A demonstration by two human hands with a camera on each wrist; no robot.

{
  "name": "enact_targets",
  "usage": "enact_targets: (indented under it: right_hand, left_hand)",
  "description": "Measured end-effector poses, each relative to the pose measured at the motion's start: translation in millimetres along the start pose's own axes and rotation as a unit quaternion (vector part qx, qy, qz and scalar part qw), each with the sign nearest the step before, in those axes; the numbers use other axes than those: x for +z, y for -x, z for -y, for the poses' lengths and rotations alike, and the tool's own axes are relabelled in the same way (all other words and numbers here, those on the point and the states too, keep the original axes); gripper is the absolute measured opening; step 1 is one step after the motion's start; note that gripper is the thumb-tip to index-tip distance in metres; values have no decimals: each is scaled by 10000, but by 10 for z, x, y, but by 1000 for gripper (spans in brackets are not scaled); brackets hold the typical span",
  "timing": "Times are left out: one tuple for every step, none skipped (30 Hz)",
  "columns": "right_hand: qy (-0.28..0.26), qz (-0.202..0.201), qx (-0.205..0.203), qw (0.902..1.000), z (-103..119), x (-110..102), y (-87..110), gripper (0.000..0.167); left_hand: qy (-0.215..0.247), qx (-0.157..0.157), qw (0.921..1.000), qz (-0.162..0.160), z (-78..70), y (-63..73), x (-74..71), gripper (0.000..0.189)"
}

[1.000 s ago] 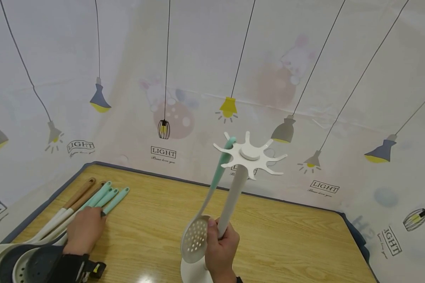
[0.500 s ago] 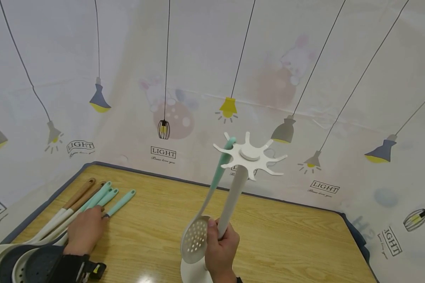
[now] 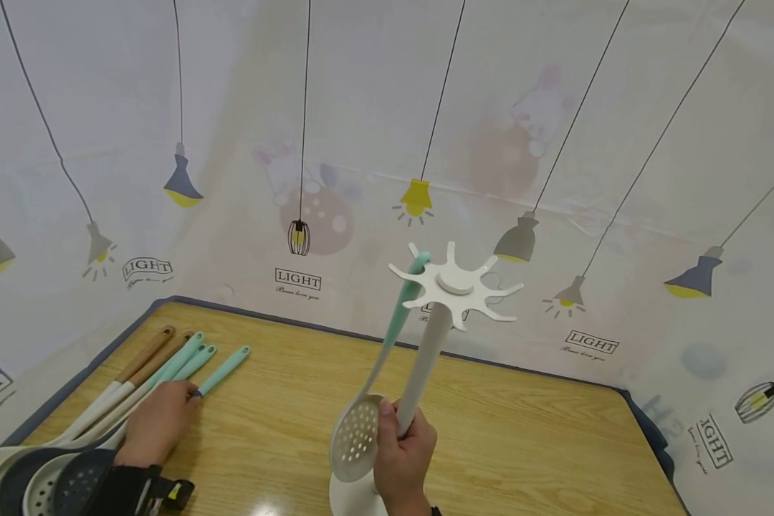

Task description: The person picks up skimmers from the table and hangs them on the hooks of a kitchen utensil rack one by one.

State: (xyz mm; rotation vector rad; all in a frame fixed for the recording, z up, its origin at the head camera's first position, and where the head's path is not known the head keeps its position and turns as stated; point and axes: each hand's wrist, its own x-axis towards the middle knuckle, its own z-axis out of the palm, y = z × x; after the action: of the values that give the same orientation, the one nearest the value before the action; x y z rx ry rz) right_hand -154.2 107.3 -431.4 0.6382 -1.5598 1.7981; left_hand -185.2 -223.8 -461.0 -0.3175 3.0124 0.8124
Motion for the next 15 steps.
enact_targets:
  right_hand:
    - [-16,13,-31,10000,2,2,0,26]
    - [-40,26,-53,10000,2,3,0,26]
    - [-18,26,-43,10000,1,3,1,26]
    - [-8,27,-37,10000,-3,3,2,26]
    - [-15,29,-46,10000,-3,1,1,26]
    - [-31,30,-57,10000,-7,-3,0,26]
    - [-16,25,-48,10000,-8,-4,0,26]
    - [-15,29,-46,10000,-10,-6,-1,26]
    - [22,18,-28,10000,-10,-7,-1,26]
    - [32,12,-6,10000,-7,-7,-2,26]
    - [43,15,4,10000,-3,-6,-4,26]
    - [99,-1,43,9999,-2,-5,-2,27]
    - [157,-21,99,9998,1,-4,1,27]
    - [176,-31,124,9998,1,-5,2,27]
    - [221,-55,164,9996,2,-4,3,27]
  left_hand:
    - [12,7,10000,28,-4,2,-3,22]
    - [33,11,10000,55,-9,4,-6,22]
    - [44,15,10000,63,-13,7,-9,22]
    - [41,21,10000,68,-18,10,-12,22]
    - [30,30,10000,62,-23,13,-15,22]
    - [9,29,10000,55,-28,15,-19,22]
    - [-25,30,10000,53,-32,18,-22,23]
    - [-54,26,10000,50,-36,20,-24,23]
    - [-74,14,10000,56,-42,23,-28,23]
    - [-88,2,9999,69,-48,26,-32,24]
    - [-88,-6,9999,81,-53,31,-36,25]
    - [-80,-16,9999,100,-59,37,-40,26]
    - [-63,-20,9999,108,-67,43,-44,26]
    - [-36,-25,9999,112,-75,51,-48,27]
    - [-16,-19,9999,101,-84,57,-53,27]
